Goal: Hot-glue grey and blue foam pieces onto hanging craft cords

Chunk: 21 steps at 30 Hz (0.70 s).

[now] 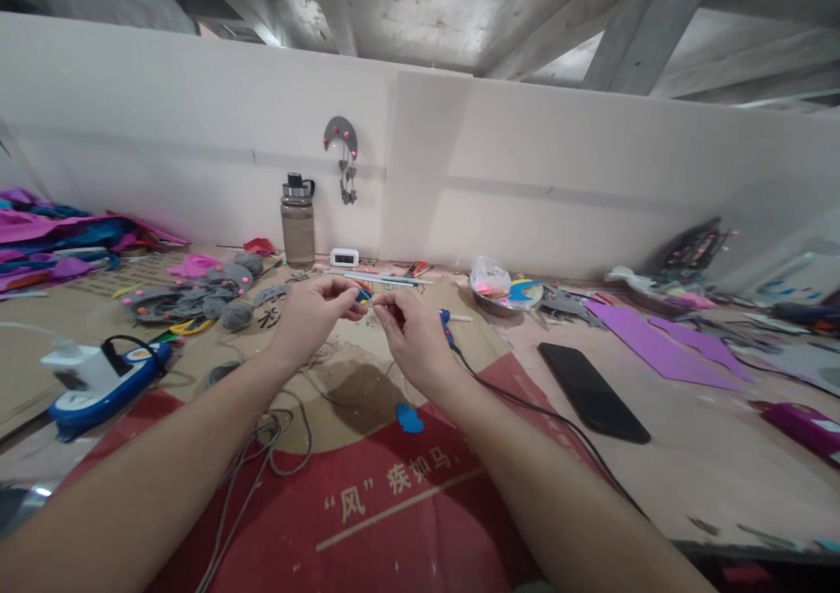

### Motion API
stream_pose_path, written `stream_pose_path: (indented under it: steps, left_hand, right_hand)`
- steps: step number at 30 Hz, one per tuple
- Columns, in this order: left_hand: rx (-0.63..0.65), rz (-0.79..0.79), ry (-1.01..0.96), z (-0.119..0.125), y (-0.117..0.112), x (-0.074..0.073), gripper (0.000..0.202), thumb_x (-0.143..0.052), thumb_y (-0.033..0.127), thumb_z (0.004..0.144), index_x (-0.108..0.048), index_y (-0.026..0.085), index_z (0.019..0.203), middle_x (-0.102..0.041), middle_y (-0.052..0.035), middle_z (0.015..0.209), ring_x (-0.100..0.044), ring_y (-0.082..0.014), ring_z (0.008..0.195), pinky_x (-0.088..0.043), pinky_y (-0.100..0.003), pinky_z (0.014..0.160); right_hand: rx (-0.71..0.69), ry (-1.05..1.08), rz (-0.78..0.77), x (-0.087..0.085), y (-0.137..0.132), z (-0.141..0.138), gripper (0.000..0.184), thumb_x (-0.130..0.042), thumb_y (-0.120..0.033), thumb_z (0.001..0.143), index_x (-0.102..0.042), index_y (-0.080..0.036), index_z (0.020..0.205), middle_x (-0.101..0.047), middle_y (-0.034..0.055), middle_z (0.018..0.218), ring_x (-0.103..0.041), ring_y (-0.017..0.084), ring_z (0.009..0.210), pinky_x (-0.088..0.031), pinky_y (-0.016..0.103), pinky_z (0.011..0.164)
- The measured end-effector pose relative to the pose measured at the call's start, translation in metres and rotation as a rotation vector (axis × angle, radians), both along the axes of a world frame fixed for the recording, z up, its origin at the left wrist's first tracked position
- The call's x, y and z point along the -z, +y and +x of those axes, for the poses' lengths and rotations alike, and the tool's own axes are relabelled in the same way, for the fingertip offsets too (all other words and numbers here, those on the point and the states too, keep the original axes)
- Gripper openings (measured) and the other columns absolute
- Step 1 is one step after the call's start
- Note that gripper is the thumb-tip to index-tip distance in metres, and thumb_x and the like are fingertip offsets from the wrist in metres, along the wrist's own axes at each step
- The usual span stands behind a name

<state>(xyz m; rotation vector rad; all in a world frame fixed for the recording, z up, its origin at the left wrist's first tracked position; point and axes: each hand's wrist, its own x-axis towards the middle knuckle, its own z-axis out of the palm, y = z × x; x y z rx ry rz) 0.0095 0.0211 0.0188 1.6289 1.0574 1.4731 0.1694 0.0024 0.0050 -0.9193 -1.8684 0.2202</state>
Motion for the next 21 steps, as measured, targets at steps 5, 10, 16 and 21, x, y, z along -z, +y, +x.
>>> stream_pose_path:
  steps: [5, 10, 16, 21]
  left_hand:
    - [-0.037, 0.015, -0.147, -0.004, 0.006, -0.001, 0.019, -0.065, 0.032, 0.073, -0.063, 0.013, 0.078, -0.067, -0.0034, 0.067, -0.065, -0.0140, 0.059, -0.055, -0.025, 0.058]
    - [-0.043, 0.027, -0.254, -0.007, 0.008, -0.005, 0.020, -0.065, 0.031, 0.072, -0.061, 0.014, 0.082, -0.066, -0.0022, 0.071, -0.065, -0.0137, 0.061, -0.050, -0.021, 0.050]
    - [-0.057, 0.059, -0.403, -0.014, 0.011, -0.012, 0.022, -0.069, 0.031, 0.068, -0.061, 0.014, 0.079, -0.066, -0.0008, 0.072, -0.066, -0.0132, 0.065, -0.053, -0.024, 0.061]
    - [-0.012, 0.026, -0.496, -0.020, 0.016, -0.012, 0.023, -0.072, 0.029, 0.065, -0.061, 0.014, 0.079, -0.066, -0.0010, 0.071, -0.066, -0.0131, 0.065, -0.053, -0.024, 0.063]
  right_hand:
    - [-0.023, 0.046, -0.036, 0.001, 0.002, 0.000, 0.018, -0.044, -0.028, 0.089, -0.059, -0.019, 0.085, -0.060, 0.0036, 0.084, -0.052, 0.015, 0.080, -0.040, 0.027, 0.073]
    - [-0.033, 0.044, -0.201, 0.009, 0.015, 0.003, 0.020, -0.045, -0.030, 0.086, -0.062, -0.019, 0.081, -0.060, 0.0005, 0.075, -0.053, 0.014, 0.072, -0.040, 0.025, 0.067]
    - [-0.113, -0.158, -0.402, 0.008, 0.023, 0.012, 0.026, -0.044, -0.028, 0.084, -0.065, -0.019, 0.071, -0.062, 0.0001, 0.068, -0.055, 0.014, 0.066, -0.038, 0.024, 0.059]
    - [0.282, -0.235, -0.209, -0.011, 0.027, 0.040, 0.029, -0.041, -0.031, 0.087, -0.061, -0.017, 0.070, -0.062, 0.0036, 0.066, -0.054, 0.015, 0.061, -0.035, 0.025, 0.058]
